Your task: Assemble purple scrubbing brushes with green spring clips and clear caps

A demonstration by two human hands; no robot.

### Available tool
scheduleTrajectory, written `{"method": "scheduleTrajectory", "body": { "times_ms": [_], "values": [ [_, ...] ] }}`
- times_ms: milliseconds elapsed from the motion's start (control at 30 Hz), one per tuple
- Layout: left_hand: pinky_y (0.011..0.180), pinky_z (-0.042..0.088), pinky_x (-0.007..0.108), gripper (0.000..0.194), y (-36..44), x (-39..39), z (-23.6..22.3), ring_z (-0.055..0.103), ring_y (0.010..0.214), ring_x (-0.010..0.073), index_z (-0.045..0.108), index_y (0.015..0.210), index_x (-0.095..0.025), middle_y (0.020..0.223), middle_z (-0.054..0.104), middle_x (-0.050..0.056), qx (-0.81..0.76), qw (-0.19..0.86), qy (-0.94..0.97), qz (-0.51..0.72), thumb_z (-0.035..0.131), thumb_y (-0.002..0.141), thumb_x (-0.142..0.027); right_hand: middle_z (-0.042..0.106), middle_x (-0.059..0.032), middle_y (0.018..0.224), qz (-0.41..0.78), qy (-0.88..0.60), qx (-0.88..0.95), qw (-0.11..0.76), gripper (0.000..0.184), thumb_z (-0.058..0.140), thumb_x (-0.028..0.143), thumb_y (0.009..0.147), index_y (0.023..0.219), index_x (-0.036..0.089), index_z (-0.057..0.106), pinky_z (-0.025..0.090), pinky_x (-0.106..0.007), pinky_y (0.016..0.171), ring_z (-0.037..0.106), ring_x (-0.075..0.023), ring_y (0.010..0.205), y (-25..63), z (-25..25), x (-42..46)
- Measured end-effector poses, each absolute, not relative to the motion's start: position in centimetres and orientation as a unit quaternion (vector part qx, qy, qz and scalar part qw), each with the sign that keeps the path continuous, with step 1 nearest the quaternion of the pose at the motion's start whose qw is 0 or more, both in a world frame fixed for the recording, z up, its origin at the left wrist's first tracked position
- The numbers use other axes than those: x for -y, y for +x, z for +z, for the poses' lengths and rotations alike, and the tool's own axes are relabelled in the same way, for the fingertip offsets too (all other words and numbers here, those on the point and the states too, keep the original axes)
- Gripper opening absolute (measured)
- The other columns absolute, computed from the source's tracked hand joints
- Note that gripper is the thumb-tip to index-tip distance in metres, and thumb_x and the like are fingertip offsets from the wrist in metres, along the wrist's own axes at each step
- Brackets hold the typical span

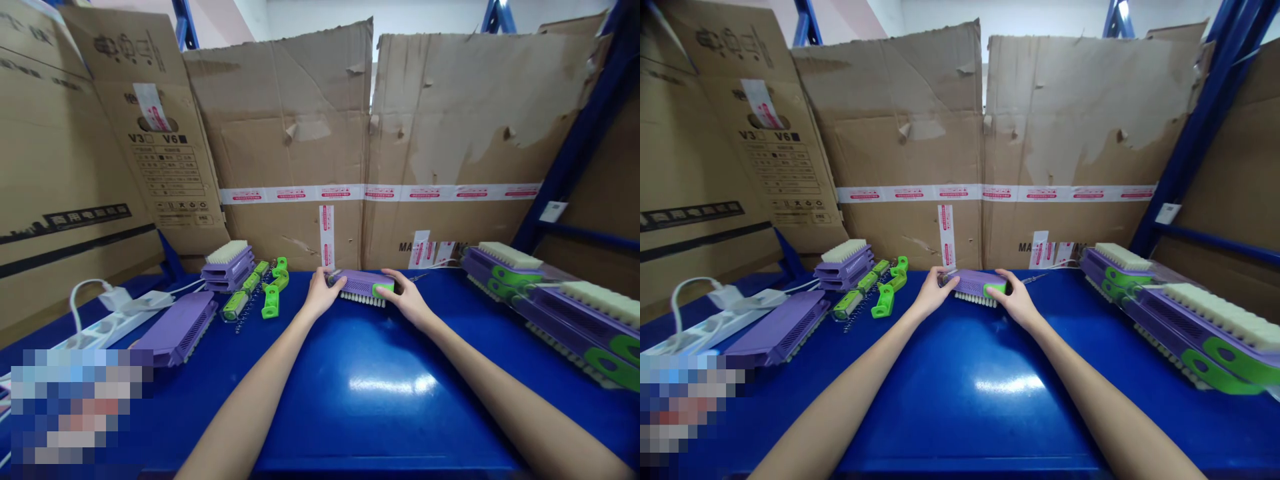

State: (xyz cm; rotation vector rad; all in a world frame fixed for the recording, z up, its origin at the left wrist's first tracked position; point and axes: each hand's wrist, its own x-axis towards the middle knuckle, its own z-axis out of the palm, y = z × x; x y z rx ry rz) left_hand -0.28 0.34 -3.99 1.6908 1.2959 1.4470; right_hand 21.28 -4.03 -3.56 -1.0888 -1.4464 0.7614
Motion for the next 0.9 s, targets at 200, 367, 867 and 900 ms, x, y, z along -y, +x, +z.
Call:
{"method": "scheduleTrajectory", "body": {
  "times_ms": [200, 367, 867, 900],
  "values": [
    [0.093, 0.034, 0.038, 0.043, -0.2, -0.1, -4.1, 0.050, 0.102, 0.0238, 0.050, 0.103, -0.019, 0.104, 0.054, 0.011, -0.517, 0.240, 0.628, 0.529, 0.067, 0.069, -0.039, 0.062, -0.0079, 0.112, 0.184, -0.494, 0.668, 0.525, 0.062, 0.074, 0.045, 0.058, 0.114, 0.022, 0.058, 0.038, -0.040, 0.096, 0.055, -0.0259, 0.106, 20.2, -3.0, 5.0],
    [0.094, 0.034, 0.039, 0.033, 0.0, 0.9, -1.9, 0.050, 0.107, 0.0267, 0.055, 0.099, -0.021, 0.106, 0.055, 0.012, -0.546, 0.186, 0.601, 0.553, 0.060, 0.074, -0.042, 0.060, -0.0003, 0.058, 0.187, -0.526, 0.592, 0.582, 0.046, 0.045, 0.057, 0.081, 0.105, 0.020, 0.059, 0.044, -0.032, 0.067, 0.058, -0.0192, 0.059, 20.7, -1.8, 5.4],
    [0.085, 0.038, 0.038, 0.051, -2.0, 5.9, 3.6, 0.057, 0.098, 0.0357, 0.064, 0.087, -0.020, 0.095, 0.066, 0.015, -0.549, 0.113, 0.751, 0.349, 0.070, 0.054, -0.059, 0.067, -0.0024, 0.080, 0.173, -0.490, 0.694, 0.498, 0.033, 0.055, 0.041, 0.079, 0.108, 0.027, 0.061, 0.041, -0.036, 0.078, 0.059, -0.0228, 0.076, 20.5, -3.0, 5.1],
    [0.085, 0.039, 0.039, 0.051, -3.3, 6.1, 4.0, 0.056, 0.099, 0.0356, 0.063, 0.091, -0.020, 0.097, 0.065, 0.015, -0.565, 0.071, 0.760, 0.315, 0.066, 0.058, -0.059, 0.067, -0.0029, 0.081, 0.164, -0.491, 0.699, 0.492, 0.033, 0.054, 0.041, 0.080, 0.109, 0.027, 0.061, 0.041, -0.036, 0.078, 0.059, -0.0231, 0.077, 20.5, -3.1, 5.1]
  ]
}}
